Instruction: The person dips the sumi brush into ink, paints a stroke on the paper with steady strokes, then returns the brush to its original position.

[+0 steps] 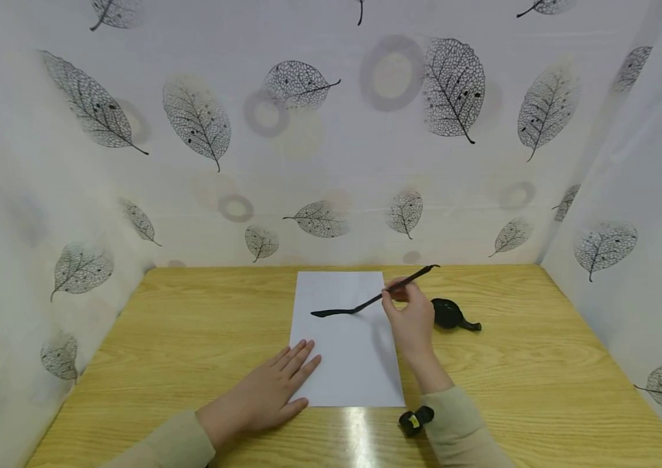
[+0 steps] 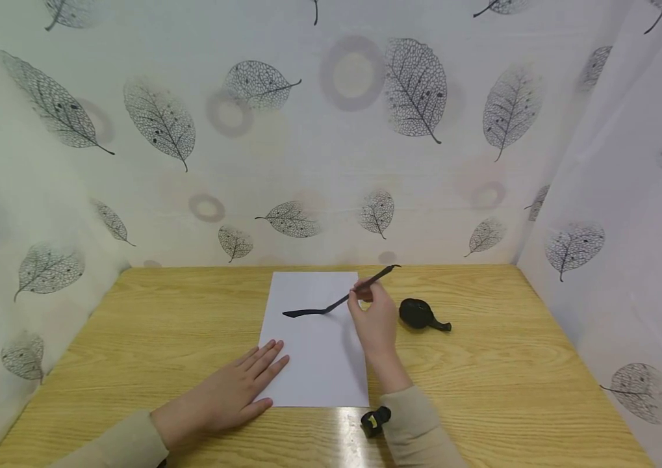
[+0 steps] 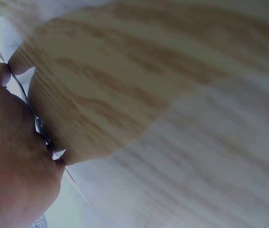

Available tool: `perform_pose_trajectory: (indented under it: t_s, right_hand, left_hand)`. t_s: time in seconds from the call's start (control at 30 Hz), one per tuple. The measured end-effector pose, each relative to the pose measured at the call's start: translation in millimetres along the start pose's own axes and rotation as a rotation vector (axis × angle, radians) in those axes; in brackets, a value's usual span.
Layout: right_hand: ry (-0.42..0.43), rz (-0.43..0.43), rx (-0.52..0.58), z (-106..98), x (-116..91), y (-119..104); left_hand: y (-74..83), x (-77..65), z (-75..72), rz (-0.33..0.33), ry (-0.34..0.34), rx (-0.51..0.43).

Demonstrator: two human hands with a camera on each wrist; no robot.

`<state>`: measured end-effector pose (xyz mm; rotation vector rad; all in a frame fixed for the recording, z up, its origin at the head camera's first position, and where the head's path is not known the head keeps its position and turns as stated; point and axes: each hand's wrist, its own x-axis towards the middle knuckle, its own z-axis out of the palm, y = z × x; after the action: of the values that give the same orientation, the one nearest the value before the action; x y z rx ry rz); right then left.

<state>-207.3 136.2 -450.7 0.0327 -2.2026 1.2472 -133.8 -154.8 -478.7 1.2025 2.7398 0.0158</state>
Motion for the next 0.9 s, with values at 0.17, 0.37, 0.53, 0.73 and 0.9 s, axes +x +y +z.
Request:
perform_pose_trajectory:
  t_s: [0.17,0.37,0.53,0.73,0.9]
  right_hand:
    - [0.006,0.026,-0.029,-7,1,3]
    - [0.008,0.035,-0.008,-15,1,7]
    - [0.014,0.041,-0.017,-19,1,11]
    - [0.022,0.051,-0.037,-24,1,15]
    - [0.027,0.051,-0.039,-28,1,17]
  left_hand:
    - [0.4,-0.4,-2.4,0.000,-0.002,-0.002]
    - [0.3,-0.9,-1.7,-0.001,-0.002,-0.001]
    - [0.8,-1.2,-0.7,0.000,0.002,-0.005]
    - [1.2,-1.0,-2.2,-0.006,-0.002,-0.009]
    - [0.8,-0.6,-1.4,-0.002,0.010,0.000]
